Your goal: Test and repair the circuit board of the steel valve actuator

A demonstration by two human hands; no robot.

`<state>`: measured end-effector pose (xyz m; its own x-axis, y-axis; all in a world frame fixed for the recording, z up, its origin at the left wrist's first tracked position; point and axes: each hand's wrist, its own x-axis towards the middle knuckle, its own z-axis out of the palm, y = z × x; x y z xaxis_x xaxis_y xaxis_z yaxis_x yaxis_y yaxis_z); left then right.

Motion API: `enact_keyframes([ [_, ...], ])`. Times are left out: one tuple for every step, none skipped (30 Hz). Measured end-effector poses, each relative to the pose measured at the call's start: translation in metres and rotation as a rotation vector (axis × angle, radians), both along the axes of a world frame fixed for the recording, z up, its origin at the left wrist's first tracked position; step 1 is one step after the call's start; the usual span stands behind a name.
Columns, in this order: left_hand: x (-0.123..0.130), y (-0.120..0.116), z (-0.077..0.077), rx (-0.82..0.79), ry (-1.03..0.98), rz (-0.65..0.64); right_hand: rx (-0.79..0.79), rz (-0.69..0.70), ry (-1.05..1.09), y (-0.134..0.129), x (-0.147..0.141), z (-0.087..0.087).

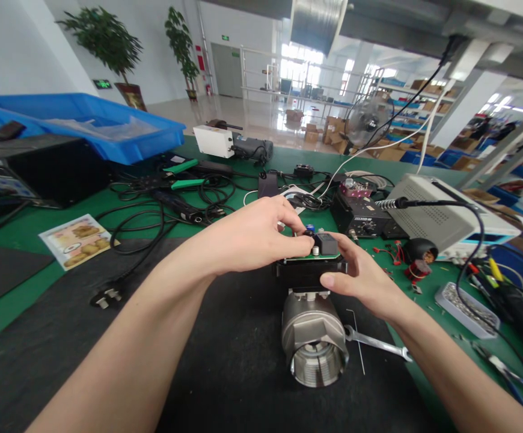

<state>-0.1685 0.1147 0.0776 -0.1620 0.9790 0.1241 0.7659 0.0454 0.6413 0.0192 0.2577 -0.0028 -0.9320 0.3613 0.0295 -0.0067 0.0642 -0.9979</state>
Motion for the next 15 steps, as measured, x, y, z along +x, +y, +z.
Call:
enact_keyframes([
  [-0.001, 0.0, 0.0, -0.003, 0.003, -0.002, 0.005, 0.003, -0.002, 0.0, 0.0, 0.001],
  [-0.001, -0.001, 0.001, -0.004, 0.007, -0.005, 0.014, 0.006, -0.004, -0.001, 0.0, 0.002],
  [-0.002, -0.001, 0.001, -0.005, 0.01, -0.009, 0.029, 0.012, -0.009, -0.002, 0.001, 0.003],
  [-0.002, -0.003, 0.002, -0.004, 0.013, -0.015, 0.052, 0.021, -0.015, -0.003, 0.002, 0.005],
  [-0.002, -0.005, 0.004, -0.004, 0.014, -0.022, 0.086, 0.034, -0.025, -0.004, 0.004, 0.008],
  [-0.002, -0.008, 0.006, -0.005, 0.015, -0.031, 0.134, 0.048, -0.039, -0.005, 0.006, 0.012],
  [-0.001, -0.011, 0.008, -0.012, 0.015, -0.041, 0.198, 0.062, -0.059, -0.006, 0.009, 0.017],
  [0.001, -0.014, 0.01, -0.025, 0.013, -0.054, 0.279, 0.074, -0.083, -0.008, 0.012, 0.022],
  [0.003, -0.018, 0.012, -0.042, 0.01, -0.07, 0.37, 0.087, -0.111, -0.009, 0.016, 0.027],
  [0.006, -0.022, 0.014, -0.056, 0.011, -0.086, 0.461, 0.098, -0.138, -0.01, 0.019, 0.031],
  [0.009, -0.026, 0.017, -0.07, 0.015, -0.1, 0.544, 0.109, -0.159, -0.011, 0.022, 0.036],
  [0.012, -0.03, 0.02, -0.078, 0.021, -0.115, 0.614, 0.121, -0.172, -0.012, 0.026, 0.04],
  [0.015, -0.034, 0.023, -0.08, 0.026, -0.125, 0.667, 0.137, -0.175, -0.012, 0.029, 0.043],
  [0.018, -0.037, 0.026, -0.077, 0.031, -0.133, 0.705, 0.158, -0.172, -0.012, 0.032, 0.045],
  [0.019, -0.041, 0.03, -0.073, 0.029, -0.136, 0.735, 0.181, -0.169, -0.012, 0.035, 0.047],
])
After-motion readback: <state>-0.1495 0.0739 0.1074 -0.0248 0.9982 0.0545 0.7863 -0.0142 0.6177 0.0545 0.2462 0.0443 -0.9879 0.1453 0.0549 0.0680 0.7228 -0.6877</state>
